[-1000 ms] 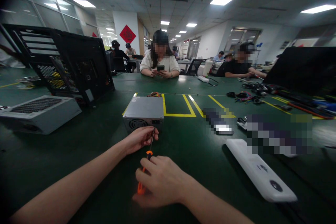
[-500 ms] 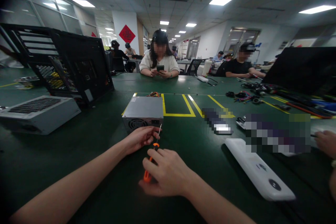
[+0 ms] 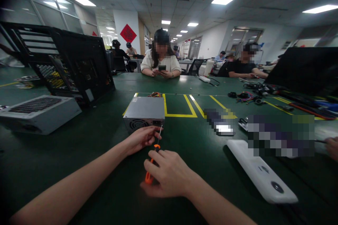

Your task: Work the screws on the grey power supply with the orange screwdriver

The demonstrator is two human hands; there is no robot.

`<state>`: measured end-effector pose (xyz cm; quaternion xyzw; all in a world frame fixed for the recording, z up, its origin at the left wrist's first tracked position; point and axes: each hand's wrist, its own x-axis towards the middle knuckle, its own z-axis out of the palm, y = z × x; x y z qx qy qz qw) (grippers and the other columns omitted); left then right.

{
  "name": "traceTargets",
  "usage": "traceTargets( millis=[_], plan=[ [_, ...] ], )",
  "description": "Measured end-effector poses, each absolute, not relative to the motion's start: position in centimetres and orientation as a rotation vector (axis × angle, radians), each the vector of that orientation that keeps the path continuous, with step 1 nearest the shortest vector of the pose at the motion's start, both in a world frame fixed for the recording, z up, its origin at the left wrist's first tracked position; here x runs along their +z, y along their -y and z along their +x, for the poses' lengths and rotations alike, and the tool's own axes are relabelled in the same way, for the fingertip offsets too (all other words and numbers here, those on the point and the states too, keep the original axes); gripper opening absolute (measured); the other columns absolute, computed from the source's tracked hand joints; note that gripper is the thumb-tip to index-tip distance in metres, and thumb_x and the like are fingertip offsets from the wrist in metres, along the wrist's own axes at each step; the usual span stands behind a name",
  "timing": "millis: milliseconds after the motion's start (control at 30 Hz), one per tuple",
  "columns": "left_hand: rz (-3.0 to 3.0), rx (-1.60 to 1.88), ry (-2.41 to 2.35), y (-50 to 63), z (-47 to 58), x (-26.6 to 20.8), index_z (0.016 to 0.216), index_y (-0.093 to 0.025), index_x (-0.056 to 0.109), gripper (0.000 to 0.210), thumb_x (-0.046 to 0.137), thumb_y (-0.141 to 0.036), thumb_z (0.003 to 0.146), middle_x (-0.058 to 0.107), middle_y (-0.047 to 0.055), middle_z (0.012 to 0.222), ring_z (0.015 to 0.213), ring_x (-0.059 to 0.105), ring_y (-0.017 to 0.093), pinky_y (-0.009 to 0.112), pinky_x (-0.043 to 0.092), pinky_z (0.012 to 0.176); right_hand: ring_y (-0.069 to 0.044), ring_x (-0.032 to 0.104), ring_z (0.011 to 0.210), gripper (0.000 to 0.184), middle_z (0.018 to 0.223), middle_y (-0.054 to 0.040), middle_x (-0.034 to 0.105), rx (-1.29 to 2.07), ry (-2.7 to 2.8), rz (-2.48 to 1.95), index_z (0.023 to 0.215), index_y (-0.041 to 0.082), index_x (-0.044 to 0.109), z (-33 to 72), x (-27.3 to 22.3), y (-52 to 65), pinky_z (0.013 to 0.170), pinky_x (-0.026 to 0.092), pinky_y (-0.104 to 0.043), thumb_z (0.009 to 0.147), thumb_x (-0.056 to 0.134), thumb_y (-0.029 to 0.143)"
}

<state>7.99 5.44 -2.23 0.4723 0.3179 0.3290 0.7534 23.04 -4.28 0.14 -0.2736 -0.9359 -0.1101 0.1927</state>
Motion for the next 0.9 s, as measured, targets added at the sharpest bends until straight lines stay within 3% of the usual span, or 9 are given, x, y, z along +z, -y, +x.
traceTargets(
  millis=[900],
  plan=[
    [1.050, 0.726, -0.646, -4.95, 7.80, -1.65, 0.116, -0.018, 0.051, 0.038, 0.049, -0.034, 0.082, 0.060, 0.007, 0.080, 0.051, 0.044, 0.004, 0.014, 0.026, 0.045, -0.016, 0.053, 0.063, 0.030, 0.086, -0.0094, 0.059, -0.304, 2.602, -0.789, 0.090, 0.016, 0.056, 23.19, 0.39, 4.46, 0.053, 0.041, -0.028, 0.075, 0.045, 0.039]
  ],
)
